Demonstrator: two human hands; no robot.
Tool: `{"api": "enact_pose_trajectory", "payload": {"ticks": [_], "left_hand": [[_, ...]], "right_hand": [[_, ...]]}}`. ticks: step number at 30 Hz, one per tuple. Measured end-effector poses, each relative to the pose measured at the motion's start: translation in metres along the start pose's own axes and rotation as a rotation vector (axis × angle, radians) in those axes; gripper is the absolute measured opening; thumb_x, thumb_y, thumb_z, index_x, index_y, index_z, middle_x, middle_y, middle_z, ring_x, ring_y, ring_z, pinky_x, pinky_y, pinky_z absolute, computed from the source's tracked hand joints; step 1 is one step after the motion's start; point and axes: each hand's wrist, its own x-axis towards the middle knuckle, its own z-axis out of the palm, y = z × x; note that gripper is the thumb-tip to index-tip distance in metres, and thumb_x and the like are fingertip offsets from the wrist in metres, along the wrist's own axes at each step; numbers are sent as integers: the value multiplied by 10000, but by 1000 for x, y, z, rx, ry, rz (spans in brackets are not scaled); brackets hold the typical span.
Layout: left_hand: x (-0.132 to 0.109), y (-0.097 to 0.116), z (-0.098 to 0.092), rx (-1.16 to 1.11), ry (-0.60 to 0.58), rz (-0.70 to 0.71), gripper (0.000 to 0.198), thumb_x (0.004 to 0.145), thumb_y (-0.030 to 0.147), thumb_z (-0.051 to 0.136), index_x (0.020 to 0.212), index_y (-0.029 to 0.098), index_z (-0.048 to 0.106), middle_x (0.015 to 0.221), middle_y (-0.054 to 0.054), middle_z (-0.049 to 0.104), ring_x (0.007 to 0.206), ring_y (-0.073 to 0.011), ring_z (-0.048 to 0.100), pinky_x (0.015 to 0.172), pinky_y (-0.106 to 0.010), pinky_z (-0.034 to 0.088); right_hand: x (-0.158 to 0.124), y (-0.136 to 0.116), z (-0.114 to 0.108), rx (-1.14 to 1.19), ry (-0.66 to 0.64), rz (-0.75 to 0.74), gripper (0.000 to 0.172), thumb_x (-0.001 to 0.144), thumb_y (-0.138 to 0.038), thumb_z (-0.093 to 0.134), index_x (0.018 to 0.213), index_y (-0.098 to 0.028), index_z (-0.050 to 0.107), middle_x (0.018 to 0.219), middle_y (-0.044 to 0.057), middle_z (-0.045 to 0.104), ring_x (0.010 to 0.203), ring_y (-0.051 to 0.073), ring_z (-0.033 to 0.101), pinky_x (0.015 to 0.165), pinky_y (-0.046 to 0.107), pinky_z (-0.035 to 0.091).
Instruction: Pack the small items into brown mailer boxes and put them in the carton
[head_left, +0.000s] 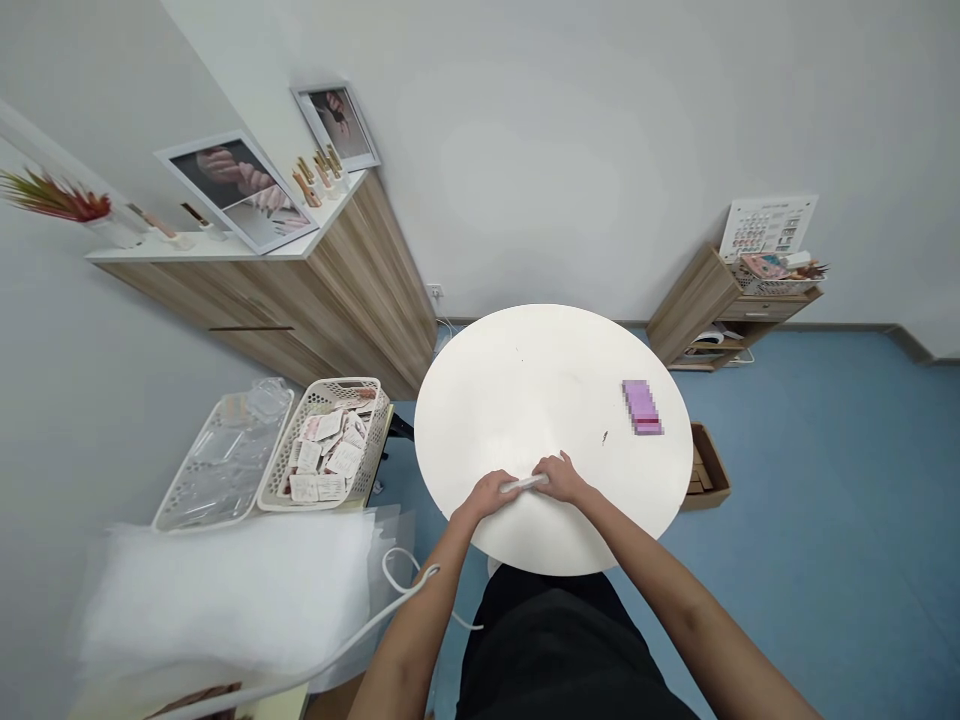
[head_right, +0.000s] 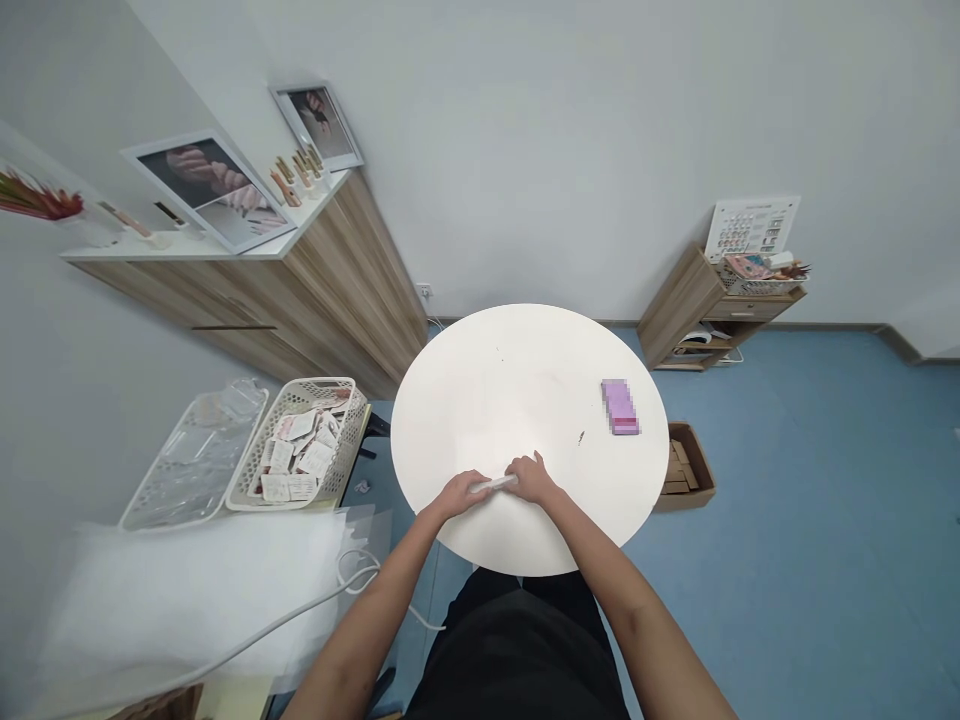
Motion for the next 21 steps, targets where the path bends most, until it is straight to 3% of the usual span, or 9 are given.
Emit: {"api": "enact_pose_trajectory", "payload": {"ticks": [6,10,13,16,18,21], "left_hand": [[14,4,-8,120,91,-177,442,955,485,357,886,212,698,846,-42,714,811,-219,644,712,-292,451],[22,3,0,209,167,-225,363,952,382,388,1140,188,631,1045,-96,698,1001,-257,617,882,-365,449],[23,3,9,418,284,-105,441,920,281,424,1345,175,478,1333,-140,566,1265,-286,477,1107,-487,284],[22,0,21,593,238,132,558,897,286,449,1441,207,353,1515,-117,390,1419,-288,292,1176,-568,96],[21,-3,29,617,167,187,635,887,317,465,1483,213,272,1565,-112,305,1454,-294,215,1169,-605,56],[23,-7,34,608,131,140,687,871,298,478,1501,214,219,1571,-120,287,1450,-299,227,1157,-624,72]], "right_hand": [[26,3,-5,44,29,98,235,894,-392,552,1060,-270,664,963,26,689,1032,222,584,1077,497,206],[38,10,-3,-25,53,132,270,884,-427,578,1102,-293,665,1094,46,632,1085,231,538,1005,431,294],[44,17,0,-42,70,170,284,885,-442,579,1118,-302,661,1128,56,601,1103,237,512,975,409,320],[46,23,6,-50,101,174,282,892,-433,567,1125,-299,654,1145,64,591,1111,244,498,973,412,325],[45,23,10,-65,132,160,272,894,-412,560,1122,-295,649,1156,66,591,1119,250,494,995,430,315],[39,20,15,-119,184,130,271,900,-352,539,1147,-285,626,1216,69,588,1172,258,474,1071,478,249]]}}
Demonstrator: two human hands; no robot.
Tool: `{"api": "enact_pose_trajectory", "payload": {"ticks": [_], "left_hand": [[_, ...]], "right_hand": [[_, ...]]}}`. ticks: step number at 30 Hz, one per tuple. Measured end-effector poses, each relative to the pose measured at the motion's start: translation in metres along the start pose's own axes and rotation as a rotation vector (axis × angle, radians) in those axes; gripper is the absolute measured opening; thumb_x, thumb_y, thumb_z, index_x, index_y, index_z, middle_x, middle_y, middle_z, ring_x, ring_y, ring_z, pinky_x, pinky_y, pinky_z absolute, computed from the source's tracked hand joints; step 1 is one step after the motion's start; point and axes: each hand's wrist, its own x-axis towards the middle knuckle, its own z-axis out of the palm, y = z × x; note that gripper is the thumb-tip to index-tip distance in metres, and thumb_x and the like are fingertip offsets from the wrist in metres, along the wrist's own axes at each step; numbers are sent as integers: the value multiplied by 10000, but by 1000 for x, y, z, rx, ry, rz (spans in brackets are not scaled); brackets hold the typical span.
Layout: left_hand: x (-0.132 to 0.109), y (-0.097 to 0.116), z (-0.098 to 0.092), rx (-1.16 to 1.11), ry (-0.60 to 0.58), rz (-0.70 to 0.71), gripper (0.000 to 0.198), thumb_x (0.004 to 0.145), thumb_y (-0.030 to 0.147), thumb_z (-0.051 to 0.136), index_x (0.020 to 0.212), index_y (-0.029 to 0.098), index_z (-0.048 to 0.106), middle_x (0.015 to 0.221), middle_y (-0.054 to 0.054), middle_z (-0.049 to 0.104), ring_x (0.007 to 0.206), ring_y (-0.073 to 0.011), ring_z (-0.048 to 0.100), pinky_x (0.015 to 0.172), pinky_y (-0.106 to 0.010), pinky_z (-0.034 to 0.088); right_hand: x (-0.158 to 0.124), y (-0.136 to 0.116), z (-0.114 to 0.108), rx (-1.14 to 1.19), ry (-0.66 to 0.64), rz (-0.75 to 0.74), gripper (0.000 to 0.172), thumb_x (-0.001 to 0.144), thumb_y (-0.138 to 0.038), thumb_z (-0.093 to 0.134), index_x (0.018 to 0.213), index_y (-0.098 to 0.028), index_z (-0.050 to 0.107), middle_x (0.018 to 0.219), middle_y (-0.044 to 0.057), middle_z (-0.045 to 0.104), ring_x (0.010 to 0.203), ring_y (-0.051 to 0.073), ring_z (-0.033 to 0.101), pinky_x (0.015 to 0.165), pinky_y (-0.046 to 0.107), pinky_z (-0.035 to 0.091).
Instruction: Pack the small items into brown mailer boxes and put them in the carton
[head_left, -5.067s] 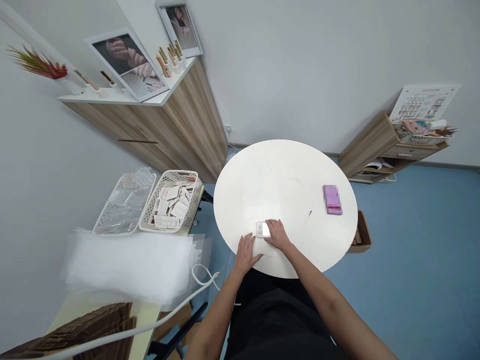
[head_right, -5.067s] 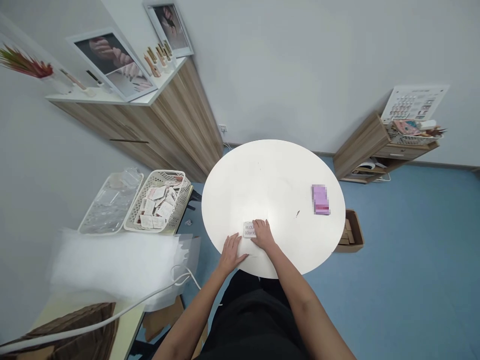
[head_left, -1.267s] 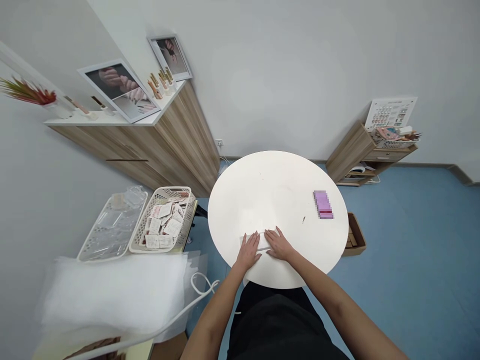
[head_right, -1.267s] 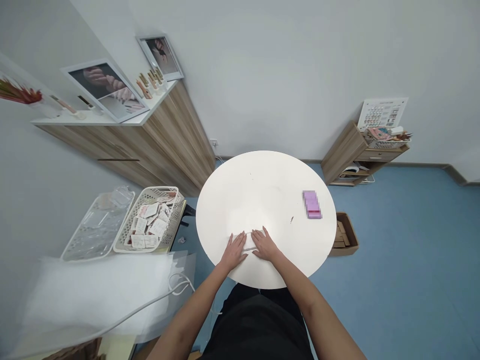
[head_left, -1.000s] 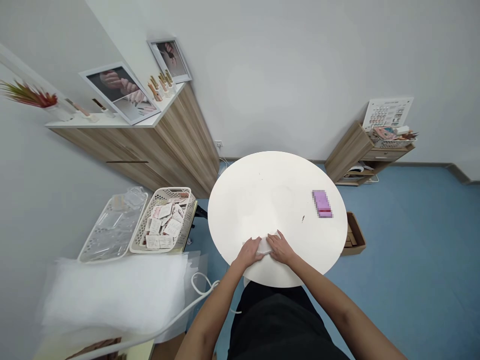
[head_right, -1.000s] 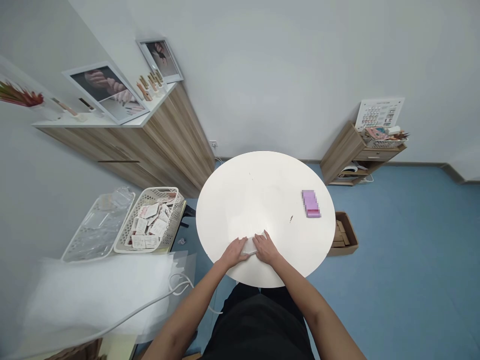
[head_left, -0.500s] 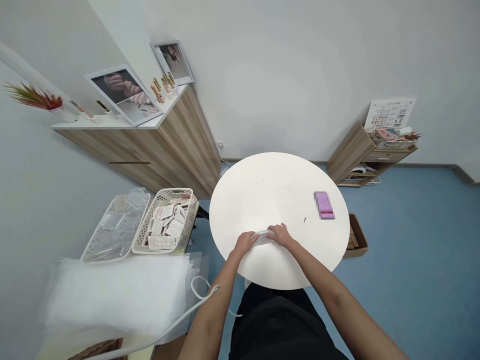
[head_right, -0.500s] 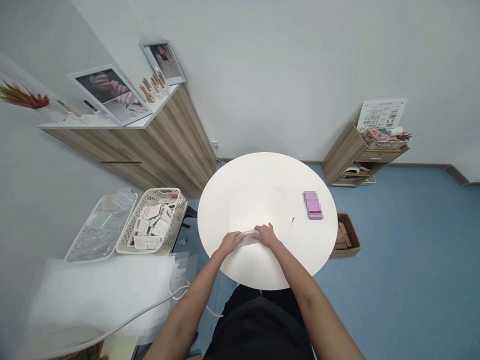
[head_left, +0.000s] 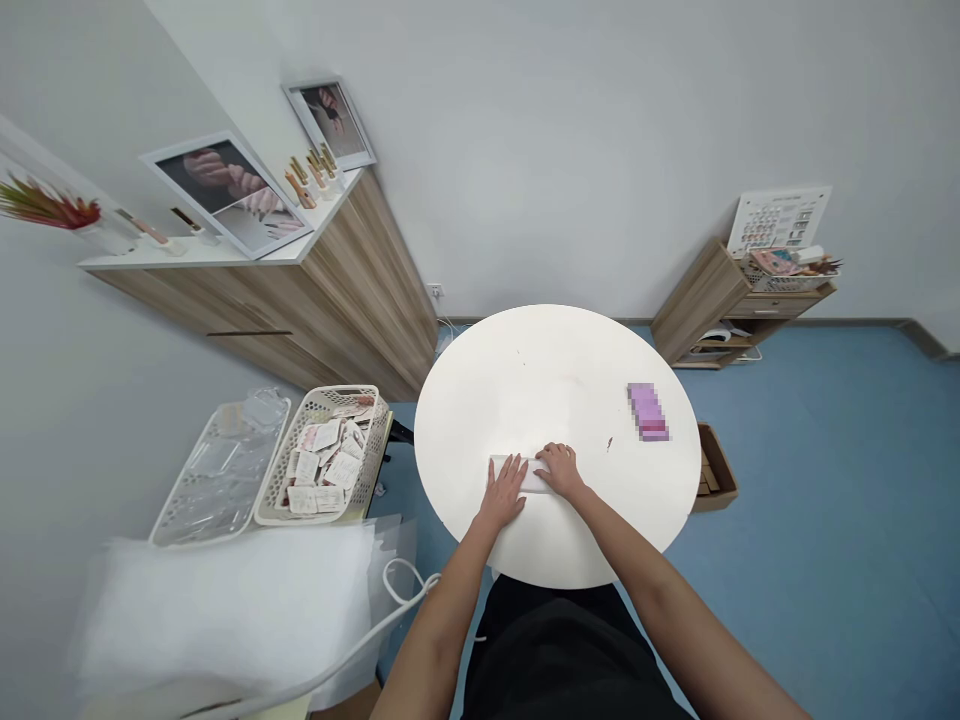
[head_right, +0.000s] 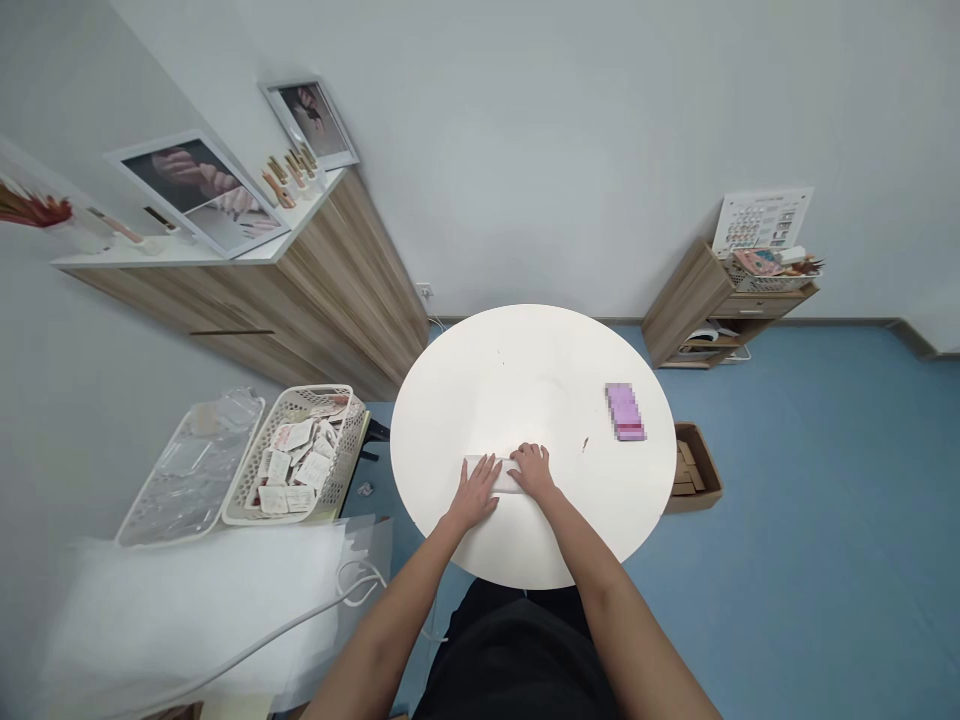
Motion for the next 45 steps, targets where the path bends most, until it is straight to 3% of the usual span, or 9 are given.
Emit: {"api": "enact_pose_trajectory", "payload": {"ticks": [9,16,21,25,28,33,37,41,45], "left_hand": [[18,3,-19,-57,-63,36,588,770,400,640,1297,182,497,1193,-119,597,1143,-295,531,1150,-530,195],[19,14,-33,-243,-250,12,404,744,538,626,945,194,692,1022,-92,621,977,-269,579,967,-411,397],[26,3,-47,-468,-448,-91,415,719,564,623,975,255,726,1084,-45,673,1006,-265,601,893,-347,425],[32,-11,-60,-674,-525,-154,406,758,569,570,922,238,740,937,-27,716,890,-235,631,730,-285,441],[34,-16,-61,-735,-453,-216,422,809,572,504,844,211,720,851,-23,708,825,-214,624,687,-280,436],[35,-13,-46,-621,-139,-340,295,854,463,516,917,210,653,882,-18,689,835,-194,613,753,-296,461],[36,-4,-34,-343,18,-252,218,894,311,503,1075,233,594,1058,-47,661,996,-220,599,928,-385,448],[29,8,-20,-72,95,-86,355,906,233,470,1258,248,517,1328,-80,563,1261,-260,479,1160,-543,197],[15,17,-2,-3,69,22,533,926,334,443,1437,204,359,1505,-120,409,1412,-294,317,1172,-623,45]], "right_hand": [[-41,-2,4,-108,-30,-198,710,802,-405,623,1435,-180,393,1490,156,408,1370,343,309,1150,606,-11],[-56,2,-9,-102,-31,-186,392,779,-176,556,1169,-193,592,1225,139,588,1186,287,487,1155,578,51],[-57,8,-20,85,-126,-101,304,766,-136,548,1049,-238,594,1052,41,656,1003,219,589,1120,549,166],[-41,12,-32,216,-217,-6,188,805,-228,584,990,-241,617,977,7,682,941,200,610,1004,439,337],[-25,11,-40,156,-251,26,165,831,-313,605,965,-230,655,1022,40,668,958,212,599,872,350,399],[-3,11,-41,43,-259,78,230,834,-405,639,984,-235,681,1075,72,627,1031,245,557,814,332,406],[4,15,-32,26,-202,103,311,831,-433,650,1090,-259,647,1135,80,597,1091,267,514,863,376,401],[6,18,-24,29,-136,98,357,831,-441,643,1141,-266,614,1171,83,567,1116,272,485,893,394,392],[2,20,-21,42,-91,107,390,831,-436,628,1180,-264,597,1211,89,564,1119,277,482,917,410,390]]}}
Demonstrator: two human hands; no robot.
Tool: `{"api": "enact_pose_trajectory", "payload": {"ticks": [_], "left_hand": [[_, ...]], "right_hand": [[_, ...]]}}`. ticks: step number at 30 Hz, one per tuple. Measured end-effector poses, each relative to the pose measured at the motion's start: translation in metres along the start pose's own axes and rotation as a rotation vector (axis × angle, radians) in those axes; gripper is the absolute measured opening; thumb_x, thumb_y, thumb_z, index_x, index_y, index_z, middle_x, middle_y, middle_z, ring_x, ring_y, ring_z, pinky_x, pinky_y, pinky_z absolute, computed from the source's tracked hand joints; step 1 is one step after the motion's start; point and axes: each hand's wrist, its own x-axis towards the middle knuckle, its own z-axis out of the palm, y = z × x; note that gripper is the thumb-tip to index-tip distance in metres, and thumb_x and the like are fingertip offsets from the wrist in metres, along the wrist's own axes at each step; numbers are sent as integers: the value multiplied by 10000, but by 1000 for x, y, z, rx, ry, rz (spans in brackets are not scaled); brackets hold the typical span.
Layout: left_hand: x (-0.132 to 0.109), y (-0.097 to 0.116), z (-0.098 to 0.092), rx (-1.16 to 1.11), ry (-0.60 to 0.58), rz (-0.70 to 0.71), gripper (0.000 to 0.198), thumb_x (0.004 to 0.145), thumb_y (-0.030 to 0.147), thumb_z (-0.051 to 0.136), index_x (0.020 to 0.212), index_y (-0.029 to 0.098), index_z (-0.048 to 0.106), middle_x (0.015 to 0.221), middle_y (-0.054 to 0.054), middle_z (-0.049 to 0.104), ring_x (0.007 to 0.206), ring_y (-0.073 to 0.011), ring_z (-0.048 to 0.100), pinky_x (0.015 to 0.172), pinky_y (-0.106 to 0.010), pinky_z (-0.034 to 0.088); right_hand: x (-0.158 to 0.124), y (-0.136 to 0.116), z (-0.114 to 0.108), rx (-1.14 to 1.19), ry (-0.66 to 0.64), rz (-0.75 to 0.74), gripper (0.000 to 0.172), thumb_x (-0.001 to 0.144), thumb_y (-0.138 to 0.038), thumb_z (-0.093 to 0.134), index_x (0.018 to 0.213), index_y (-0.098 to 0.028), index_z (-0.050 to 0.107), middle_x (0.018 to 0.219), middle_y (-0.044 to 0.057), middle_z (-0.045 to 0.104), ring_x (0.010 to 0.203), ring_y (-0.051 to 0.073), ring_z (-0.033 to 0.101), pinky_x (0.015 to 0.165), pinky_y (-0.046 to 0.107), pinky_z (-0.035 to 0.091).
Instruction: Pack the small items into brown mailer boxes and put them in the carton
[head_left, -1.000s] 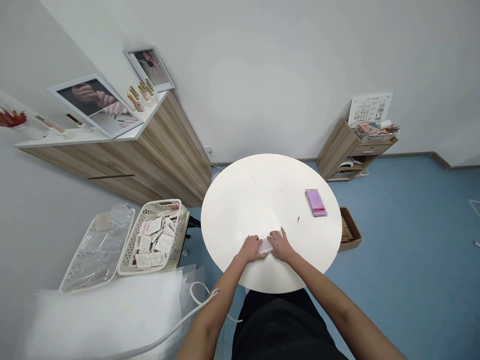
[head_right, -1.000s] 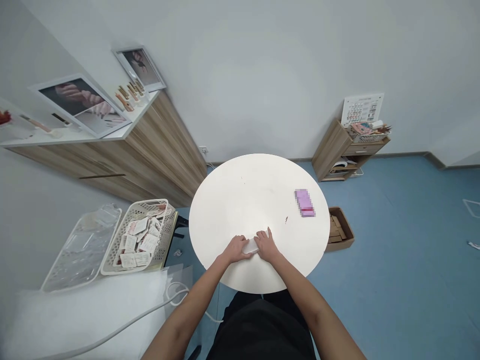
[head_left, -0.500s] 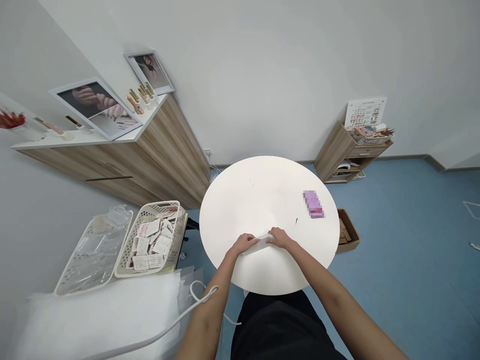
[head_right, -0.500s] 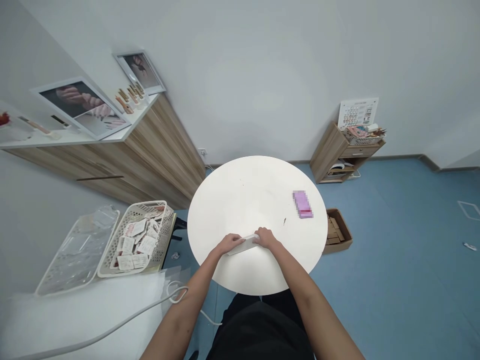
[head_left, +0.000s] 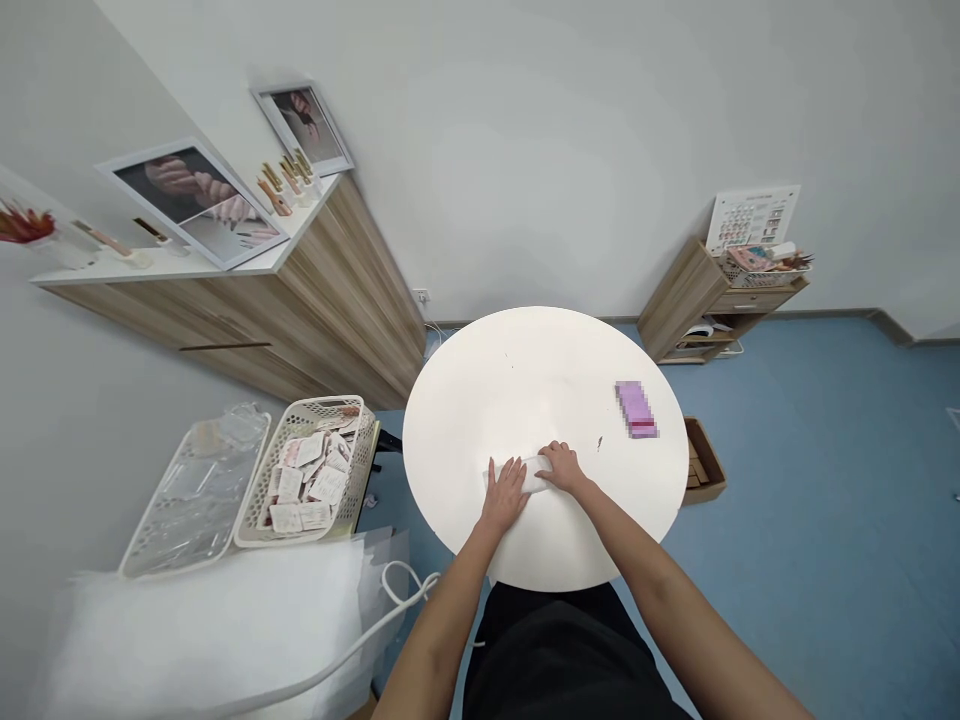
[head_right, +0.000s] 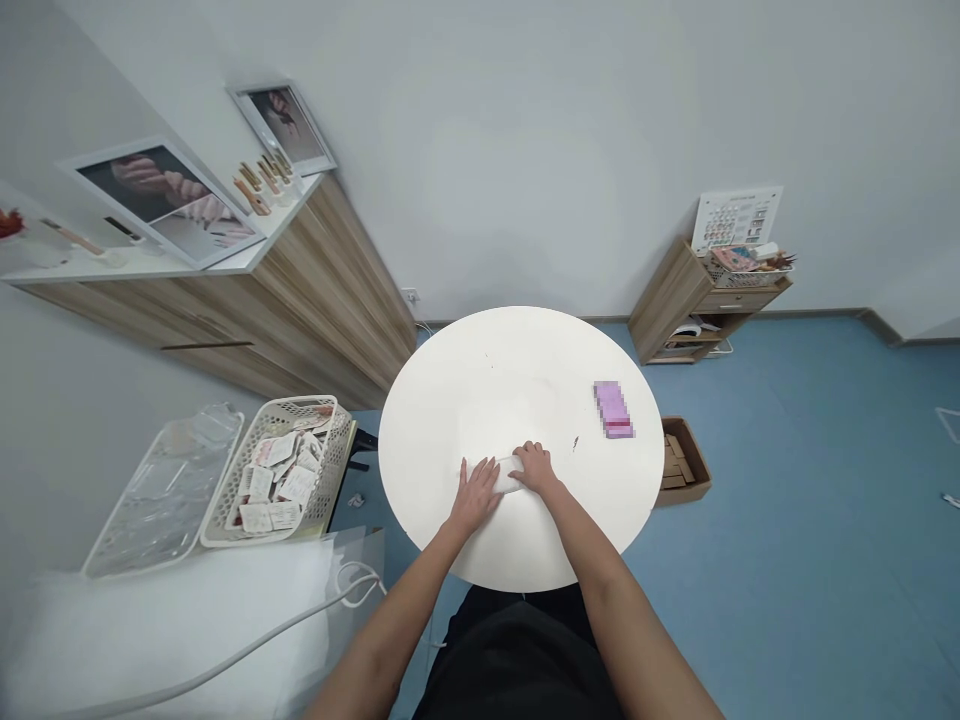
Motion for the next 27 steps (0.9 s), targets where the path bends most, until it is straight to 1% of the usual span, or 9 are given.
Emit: {"api": "enact_pose_trajectory", "payload": {"ticks": [2,4,7,10,15,19,22,25,27], "left_hand": [[-5,1,7,7,-22,5,611,915,352,453,1478,188,285,1552,-133,328,1447,-302,251,1162,-644,45],[-6,0,10,2,-44,-1,651,896,311,470,1495,187,245,1563,-132,305,1450,-289,252,1168,-627,77],[-1,-5,7,-47,-62,-4,674,851,233,507,1483,191,276,1523,-134,385,1415,-264,340,1183,-577,126],[5,-11,1,-140,-96,14,679,804,210,554,1450,197,345,1472,-144,457,1374,-258,412,1177,-561,163],[6,-18,-12,-288,-262,-7,635,775,300,622,1383,203,466,1440,-116,505,1328,-260,472,1176,-502,200],[8,-25,-28,-471,-436,-37,547,738,406,659,1263,263,606,1265,-33,660,1150,-271,615,1062,-413,389],[14,-35,-40,-635,-546,-81,479,728,464,658,1172,288,678,1186,2,702,1081,-260,644,917,-330,479],[21,-45,-49,-774,-563,-118,396,785,497,596,1089,274,719,1099,9,734,1009,-231,667,844,-291,500],[24,-49,-49,-772,-488,-170,367,842,491,528,1037,255,731,1022,3,751,944,-211,680,799,-279,512]], "right_hand": [[-5,-1,1,-31,47,-29,442,835,-409,614,1250,-262,566,1299,97,542,1184,291,453,990,450,350],[-11,-3,1,-99,93,-137,491,851,-362,578,1328,-263,519,1416,93,481,1303,308,364,1096,506,226],[-21,-10,1,-177,77,-330,548,857,-317,530,1398,-254,468,1481,74,443,1408,314,239,1156,554,3],[-31,-14,0,-149,21,-338,588,853,-342,507,1425,-221,442,1464,92,472,1403,313,279,1151,582,-58],[-39,-12,-3,-49,-124,-276,581,847,-422,509,1391,-221,493,1456,111,483,1348,301,396,1157,578,-2],[-40,-7,-8,31,-263,-231,553,800,-490,585,1311,-279,576,1411,93,532,1301,321,455,1137,584,115],[-34,-5,-12,64,-264,-190,456,757,-467,662,1185,-308,655,1299,59,611,1196,300,544,1107,549,215],[-24,-7,-17,94,-209,-165,296,795,-434,649,1059,-308,696,1152,26,680,1082,256,603,1057,479,297],[-15,-11,-18,102,-157,-154,244,839,-422,608,1028,-294,694,1068,17,703,1031,235,615,1009,427,342]]}}
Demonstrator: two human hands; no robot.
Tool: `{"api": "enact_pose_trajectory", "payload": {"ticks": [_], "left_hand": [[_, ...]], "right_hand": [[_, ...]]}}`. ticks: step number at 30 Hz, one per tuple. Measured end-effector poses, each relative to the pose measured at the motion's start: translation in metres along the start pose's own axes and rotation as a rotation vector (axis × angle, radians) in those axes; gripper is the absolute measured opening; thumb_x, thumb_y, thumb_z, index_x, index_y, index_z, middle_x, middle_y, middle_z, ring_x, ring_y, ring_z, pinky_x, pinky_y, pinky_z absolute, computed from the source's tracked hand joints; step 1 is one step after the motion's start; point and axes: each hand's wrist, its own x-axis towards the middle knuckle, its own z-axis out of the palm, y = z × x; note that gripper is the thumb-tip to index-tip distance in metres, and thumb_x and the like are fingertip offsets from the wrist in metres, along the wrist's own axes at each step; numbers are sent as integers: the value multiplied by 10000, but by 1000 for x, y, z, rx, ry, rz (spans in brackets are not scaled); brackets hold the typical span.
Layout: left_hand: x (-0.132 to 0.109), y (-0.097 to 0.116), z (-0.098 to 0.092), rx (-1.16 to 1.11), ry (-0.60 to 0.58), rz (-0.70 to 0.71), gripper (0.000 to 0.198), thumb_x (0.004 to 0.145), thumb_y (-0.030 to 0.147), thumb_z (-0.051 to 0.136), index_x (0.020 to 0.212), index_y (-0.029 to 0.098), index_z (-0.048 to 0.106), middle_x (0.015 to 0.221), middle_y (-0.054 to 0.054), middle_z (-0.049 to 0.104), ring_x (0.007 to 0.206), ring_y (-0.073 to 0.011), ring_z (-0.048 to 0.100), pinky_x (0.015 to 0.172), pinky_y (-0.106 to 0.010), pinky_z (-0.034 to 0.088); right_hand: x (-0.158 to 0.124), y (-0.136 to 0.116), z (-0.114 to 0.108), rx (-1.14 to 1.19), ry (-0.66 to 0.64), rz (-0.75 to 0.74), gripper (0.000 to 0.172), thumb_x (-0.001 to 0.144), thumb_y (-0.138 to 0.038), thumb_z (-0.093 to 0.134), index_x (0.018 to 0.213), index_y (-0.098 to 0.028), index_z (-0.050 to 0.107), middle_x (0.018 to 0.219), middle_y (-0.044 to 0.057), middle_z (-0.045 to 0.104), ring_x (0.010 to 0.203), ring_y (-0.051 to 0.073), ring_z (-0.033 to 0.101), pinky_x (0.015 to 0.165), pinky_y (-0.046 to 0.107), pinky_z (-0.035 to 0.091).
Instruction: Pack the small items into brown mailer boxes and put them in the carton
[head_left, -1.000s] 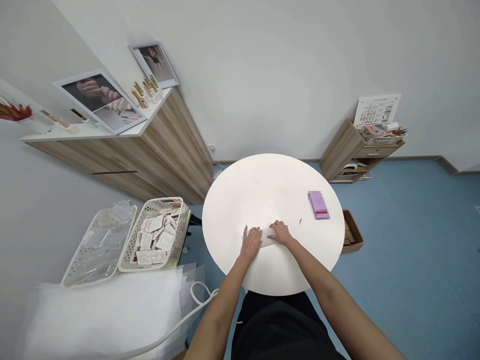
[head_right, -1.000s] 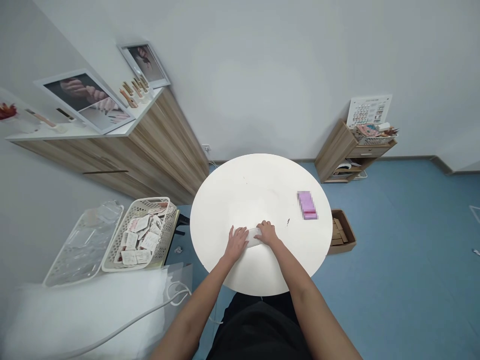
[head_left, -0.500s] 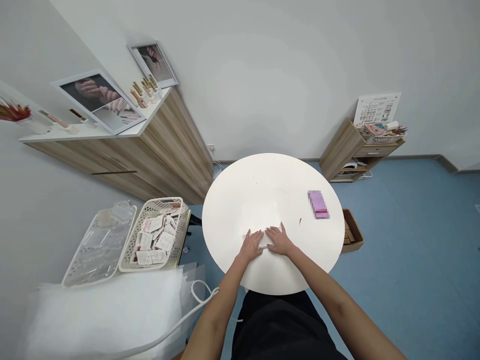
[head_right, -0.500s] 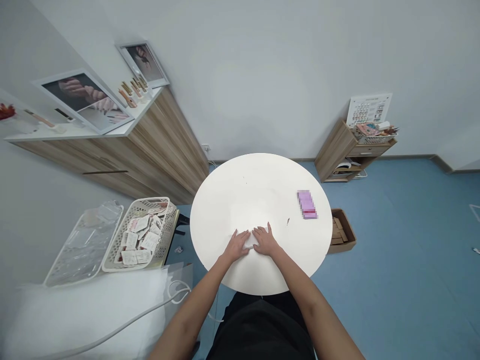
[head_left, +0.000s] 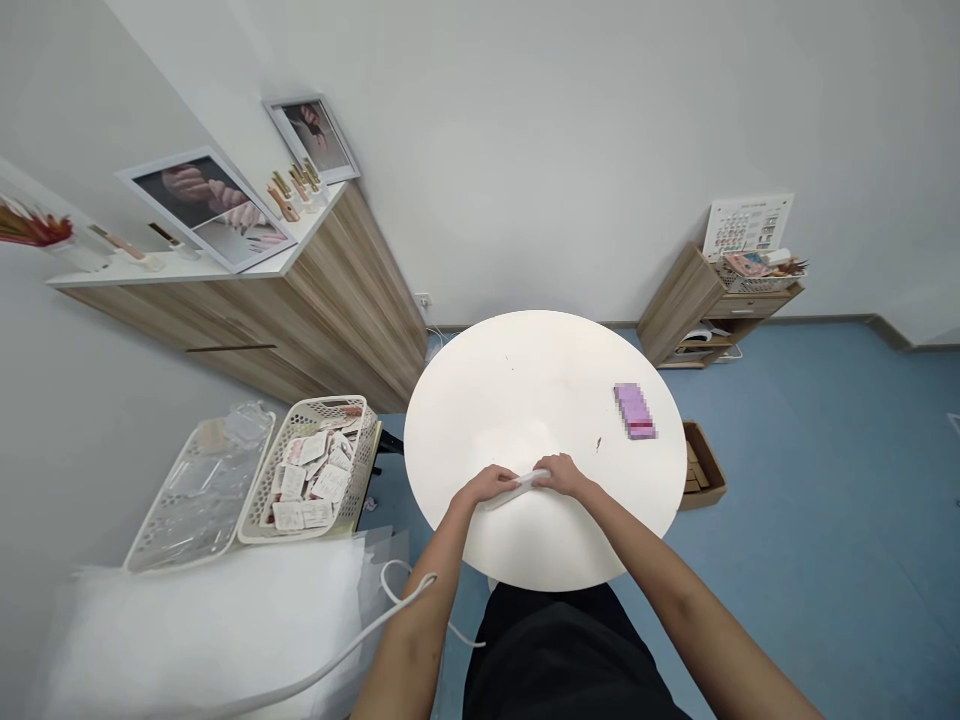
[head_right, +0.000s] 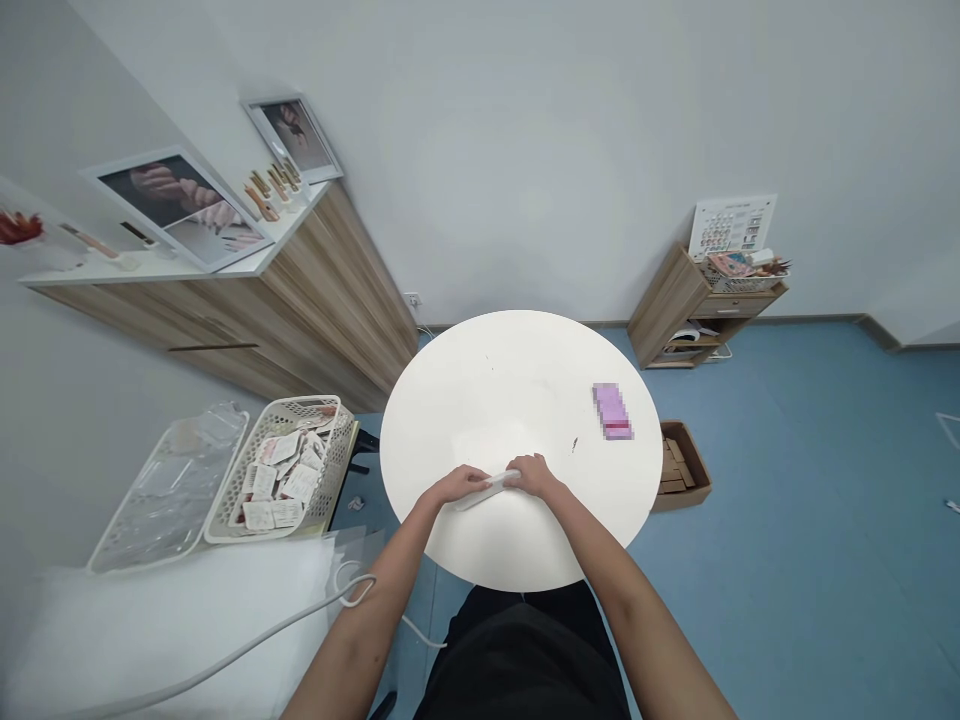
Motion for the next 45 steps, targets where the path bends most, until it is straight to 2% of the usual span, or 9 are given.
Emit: {"api": "enact_pose_trajectory", "payload": {"ticks": [4,8,14,19,28,32,36,40,45], "left_hand": [[4,-2,14,181,385,-91,349,902,354,454,1146,235,673,1147,-40,710,1059,-224,639,929,-349,491],[-1,-9,50,520,603,-18,496,896,223,432,1392,230,460,1486,-86,451,1377,-282,383,1148,-569,234],[-11,-18,93,772,501,103,631,927,264,402,1523,249,196,1590,-102,245,1469,-296,190,1145,-662,95],[-6,-16,102,798,505,101,652,930,394,453,1522,269,211,1590,-156,214,1467,-322,189,1128,-687,70],[-4,-10,144,780,609,53,744,891,499,502,1528,239,217,1575,-182,246,1448,-380,211,1120,-699,39],[-5,-7,146,805,582,32,734,881,486,527,1514,224,263,1571,-193,250,1438,-382,237,1118,-699,14],[-8,-6,140,785,556,34,693,876,437,542,1493,225,309,1571,-195,249,1430,-378,261,1114,-701,25],[-14,-8,134,695,512,75,620,873,354,534,1454,222,364,1585,-190,209,1447,-364,230,1112,-704,62],[-25,-14,120,555,437,109,674,808,54,374,1463,200,312,1599,-142,192,1472,-255,198,1153,-629,119]], "right_hand": [[18,-5,2,-42,119,46,260,872,-392,582,1085,-265,659,1048,34,685,1024,221,590,931,356,381],[34,-3,9,-133,171,57,316,865,-397,608,1146,-252,625,1134,69,619,1081,238,534,892,345,393],[31,6,25,-147,316,158,385,874,-427,585,1210,-239,567,1229,100,556,1146,274,479,940,377,384],[0,22,56,-25,505,589,633,890,-551,473,1374,-147,405,1328,213,476,1215,367,446,925,444,401],[-13,34,86,281,443,785,523,865,-577,438,1152,-166,588,1085,223,654,994,347,632,778,442,469],[-4,22,81,457,628,680,256,788,-385,515,903,-190,635,851,102,691,766,245,654,669,338,490],[-7,1,78,468,714,363,190,722,-249,492,864,-201,609,930,60,669,896,218,620,809,333,500],[-22,-13,84,392,579,40,396,792,-189,416,1151,-222,581,1029,51,647,1161,235,521,966,398,459],[-36,-10,92,213,411,-55,641,840,-149,358,1476,-189,295,1321,91,556,1408,234,287,1150,495,269]]}}
